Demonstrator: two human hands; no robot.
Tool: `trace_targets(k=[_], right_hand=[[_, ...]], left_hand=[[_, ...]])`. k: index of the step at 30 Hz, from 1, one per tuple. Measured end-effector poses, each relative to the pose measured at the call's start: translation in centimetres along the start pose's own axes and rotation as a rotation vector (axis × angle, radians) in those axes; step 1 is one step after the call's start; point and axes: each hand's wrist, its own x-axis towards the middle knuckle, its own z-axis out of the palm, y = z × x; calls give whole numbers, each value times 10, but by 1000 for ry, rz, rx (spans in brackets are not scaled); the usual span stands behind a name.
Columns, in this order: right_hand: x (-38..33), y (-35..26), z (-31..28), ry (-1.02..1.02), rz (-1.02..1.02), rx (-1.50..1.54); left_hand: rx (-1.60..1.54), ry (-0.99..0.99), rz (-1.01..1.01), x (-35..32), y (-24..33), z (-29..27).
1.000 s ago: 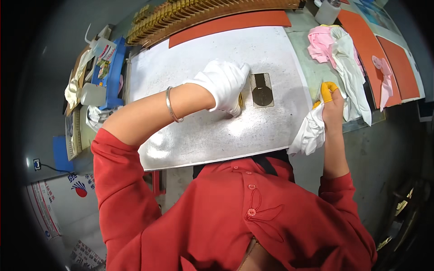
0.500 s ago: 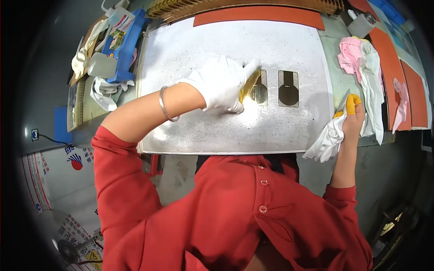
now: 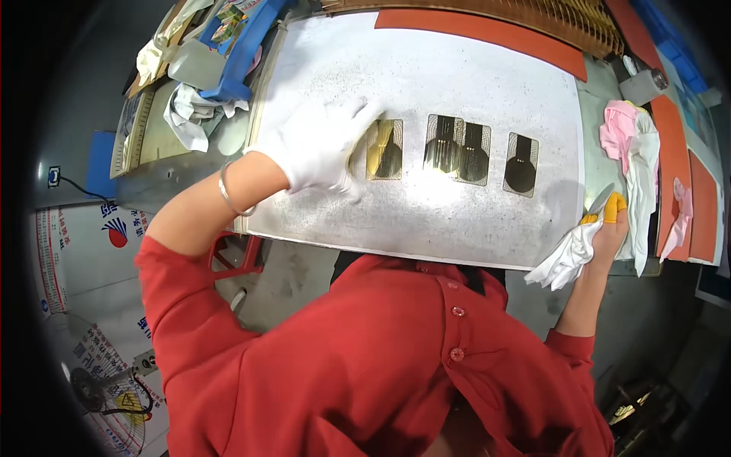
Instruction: The person wipes the surface of small, rectangular, gold-colored decorative items arranged on a metal tray using a white cloth. They handle the items one by one, wiping each surface and then moving them to a stack of similar items on the side of the workspace.
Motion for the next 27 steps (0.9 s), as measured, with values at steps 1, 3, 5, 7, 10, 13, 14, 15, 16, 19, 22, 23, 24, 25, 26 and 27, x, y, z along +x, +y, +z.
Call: trace_targets(k=[1, 3, 5, 7, 10, 13, 14, 15, 16, 19, 22, 23, 24, 25, 26, 27], right_hand=[[1, -1, 1, -7, 4, 5], [1, 0, -1, 4, 7, 14], [2, 1, 0, 35, -5, -30], [2, -1, 1, 29, 34, -17], [5, 3, -1, 34, 5, -8], [0, -3, 2, 48, 22, 5], [0, -2, 2, 57, 20, 7], [0, -1, 2, 63, 18, 10], [3, 1, 1, 25, -1, -9], [7, 5, -6, 53, 34, -62], [4, 5, -12, 42, 39, -54], [9, 10, -24, -39, 38, -53], [10, 16, -31, -16, 29, -43], [9, 14, -25, 5, 20, -33], [6, 7, -14, 48, 3, -56], [8, 10, -13, 30, 9, -43]], left_hand=[[51, 77, 14, -9, -9, 12], [160, 231, 64, -14, -24, 27], [-125, 287, 56, 1, -9, 23], [-361, 469, 151, 22, 12, 28], [-371, 454, 252, 49, 43, 30], [-325, 482, 243, 55, 43, 44], [-328, 462, 240, 54, 40, 45], [-331, 442, 235, 54, 38, 46], [-337, 440, 222, 50, 34, 50], [-418, 585, 308, 37, 13, 50], [-730, 319, 164, 1, -36, 28], [-879, 159, 86, -14, -48, 20], [-884, 178, 71, -24, -57, 25], [-890, 197, 56, -33, -62, 32], [-895, 215, 43, -39, -65, 38], [-902, 200, 42, -43, -67, 42]])
